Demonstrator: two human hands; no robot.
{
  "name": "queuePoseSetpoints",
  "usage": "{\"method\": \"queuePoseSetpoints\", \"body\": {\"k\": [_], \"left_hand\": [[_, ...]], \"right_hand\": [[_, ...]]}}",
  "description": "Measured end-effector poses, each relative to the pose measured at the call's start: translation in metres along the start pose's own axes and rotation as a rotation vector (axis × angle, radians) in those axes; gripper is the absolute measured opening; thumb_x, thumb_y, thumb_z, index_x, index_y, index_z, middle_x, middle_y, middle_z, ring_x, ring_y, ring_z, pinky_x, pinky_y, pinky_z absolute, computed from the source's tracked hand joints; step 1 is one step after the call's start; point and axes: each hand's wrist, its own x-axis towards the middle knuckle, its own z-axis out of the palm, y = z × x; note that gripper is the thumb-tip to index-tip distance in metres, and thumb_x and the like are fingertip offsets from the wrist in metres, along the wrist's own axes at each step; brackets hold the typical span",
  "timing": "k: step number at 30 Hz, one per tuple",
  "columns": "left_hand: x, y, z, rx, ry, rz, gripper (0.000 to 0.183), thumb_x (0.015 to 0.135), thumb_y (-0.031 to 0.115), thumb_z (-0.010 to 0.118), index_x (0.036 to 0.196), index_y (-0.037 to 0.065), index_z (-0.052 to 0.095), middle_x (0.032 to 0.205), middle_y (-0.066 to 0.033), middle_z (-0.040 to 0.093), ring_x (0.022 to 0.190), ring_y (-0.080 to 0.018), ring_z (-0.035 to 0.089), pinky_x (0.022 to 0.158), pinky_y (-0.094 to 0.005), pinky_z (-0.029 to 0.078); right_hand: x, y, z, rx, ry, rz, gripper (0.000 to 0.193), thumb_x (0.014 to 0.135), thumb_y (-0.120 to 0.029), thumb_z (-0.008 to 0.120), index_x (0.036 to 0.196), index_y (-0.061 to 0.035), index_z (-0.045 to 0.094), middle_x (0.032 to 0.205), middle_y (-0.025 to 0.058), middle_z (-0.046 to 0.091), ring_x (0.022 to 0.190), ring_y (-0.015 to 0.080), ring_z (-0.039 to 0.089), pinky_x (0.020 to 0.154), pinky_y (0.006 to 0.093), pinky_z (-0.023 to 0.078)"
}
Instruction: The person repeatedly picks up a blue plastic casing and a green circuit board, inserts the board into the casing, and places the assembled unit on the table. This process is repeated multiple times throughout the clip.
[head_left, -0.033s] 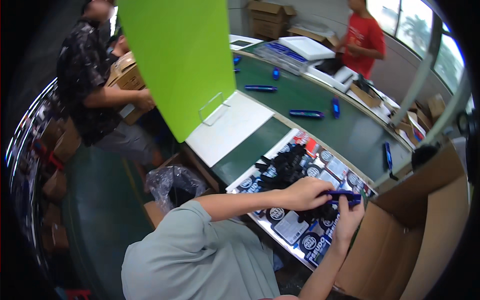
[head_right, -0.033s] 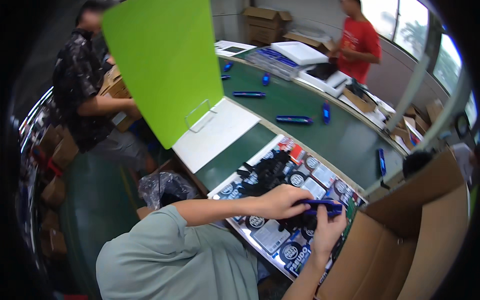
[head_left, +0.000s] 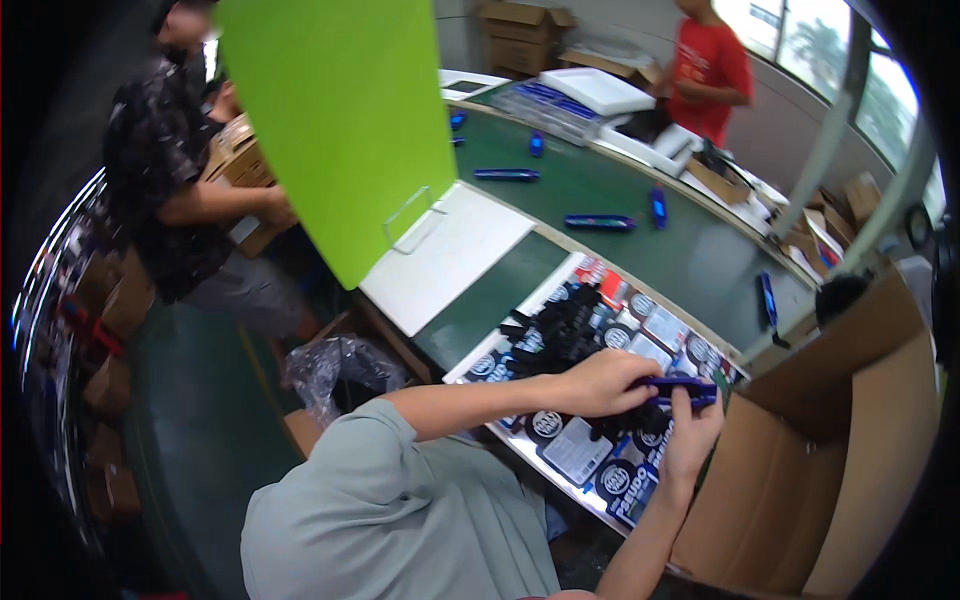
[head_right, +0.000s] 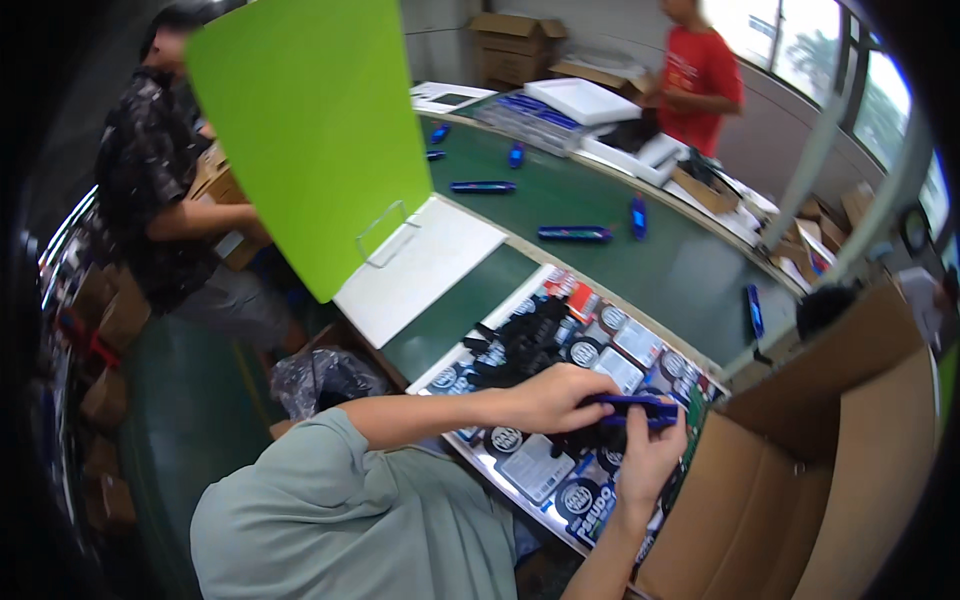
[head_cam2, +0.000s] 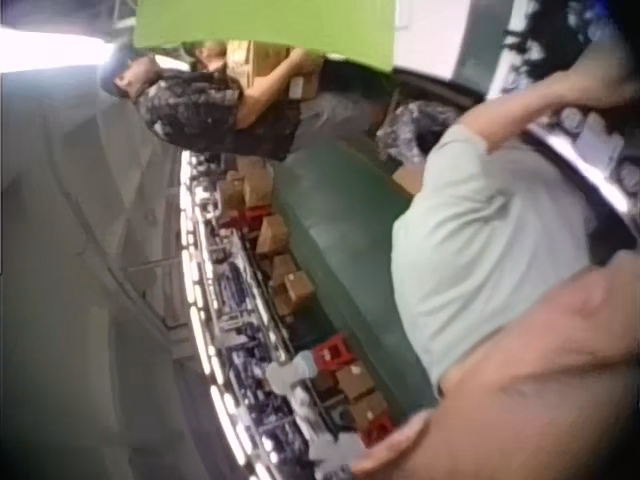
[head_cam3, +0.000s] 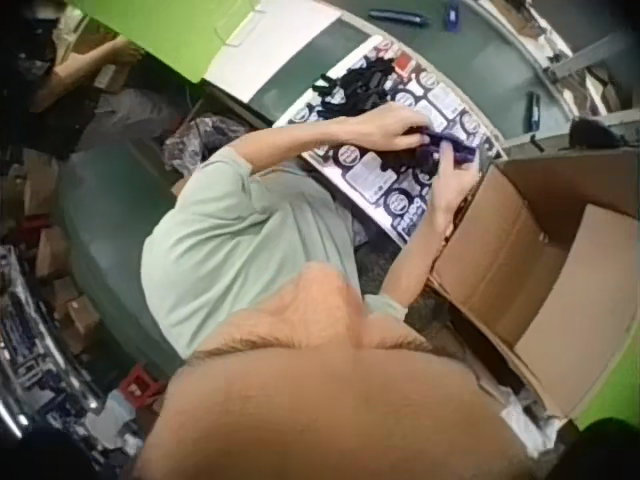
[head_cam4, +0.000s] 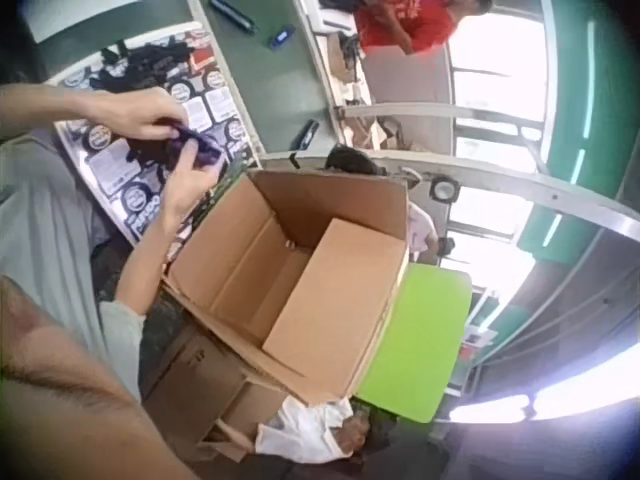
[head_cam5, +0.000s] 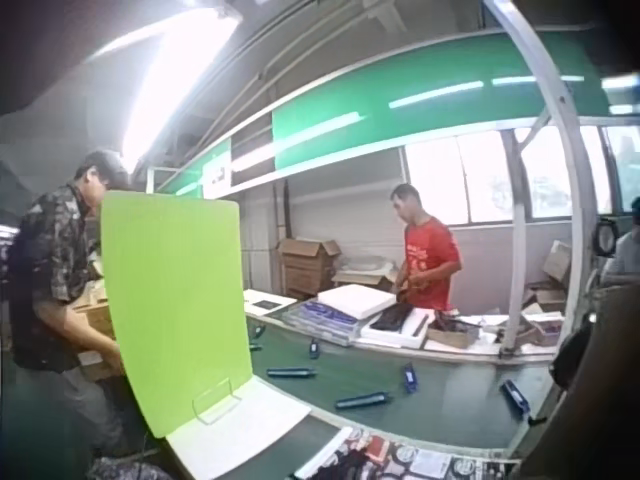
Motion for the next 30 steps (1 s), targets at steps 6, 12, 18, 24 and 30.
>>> {"method": "queuePoseSetpoints", "body": {"k": [6, 12, 18, 24, 30], "left_hand": [[0.016, 0.001, 0.015, -0.124, -0.086, 0.064, 0.028, 0.091, 0.01, 0.07, 0.116, -0.001, 0.068, 0.096, -0.0191, 0.071, 0.088, -0.0295, 0.073, 0.076, -0.0372, 0.055], [0.04, -0.007, 0.014, -0.202, -0.114, 0.115, 0.025, 0.089, 0.001, 0.068, 0.113, -0.003, 0.068, 0.088, -0.0161, 0.067, 0.08, -0.0268, 0.067, 0.072, -0.035, 0.052], [0.051, -0.045, -0.026, -0.375, -0.116, -0.119, 0.022, 0.096, 0.004, 0.064, 0.116, -0.004, 0.067, 0.092, -0.0035, 0.066, 0.074, -0.0075, 0.062, 0.064, -0.024, 0.05], [0.05, -0.087, -0.063, -0.487, -0.085, -0.328, 0.026, 0.097, 0.005, 0.063, 0.121, -0.006, 0.065, 0.088, -0.0042, 0.067, 0.07, -0.0077, 0.062, 0.06, -0.0231, 0.05], [0.052, -0.11, -0.07, -0.532, -0.076, -0.376, 0.03, 0.099, 0.008, 0.062, 0.127, -0.003, 0.063, 0.081, -0.0007, 0.065, 0.066, -0.0046, 0.059, 0.054, -0.0208, 0.046]], "right_hand": [[-0.016, 0.003, -0.014, -0.001, 0.163, -0.007, 0.023, 0.091, 0.001, 0.07, 0.111, 0.0009, 0.057, 0.099, 0.0017, 0.062, 0.089, 0.0082, 0.059, 0.077, 0.0229, 0.05], [-0.009, -0.006, -0.014, -0.038, 0.187, -0.019, 0.024, 0.092, -0.002, 0.071, 0.111, 0.0017, 0.057, 0.098, 0.004, 0.064, 0.087, 0.0078, 0.061, 0.08, 0.0245, 0.051], [-0.016, -0.005, -0.04, -0.391, 0.243, 0.029, 0.03, 0.093, -0.011, 0.072, 0.118, 0.0032, 0.063, 0.094, 0.0065, 0.068, 0.079, 0.011, 0.065, 0.07, 0.0239, 0.05], [-0.029, 0.025, -0.037, -1.004, 0.169, 0.088, 0.023, 0.089, -0.01, 0.072, 0.107, 0.0039, 0.069, 0.093, 0.0167, 0.068, 0.072, 0.0242, 0.068, 0.066, 0.0356, 0.054], [-0.026, 0.035, -0.019, -1.091, 0.168, 0.175, 0.025, 0.088, -0.016, 0.073, 0.106, 0.0013, 0.07, 0.097, 0.0177, 0.067, 0.079, 0.0326, 0.069, 0.071, 0.0415, 0.054]]}}
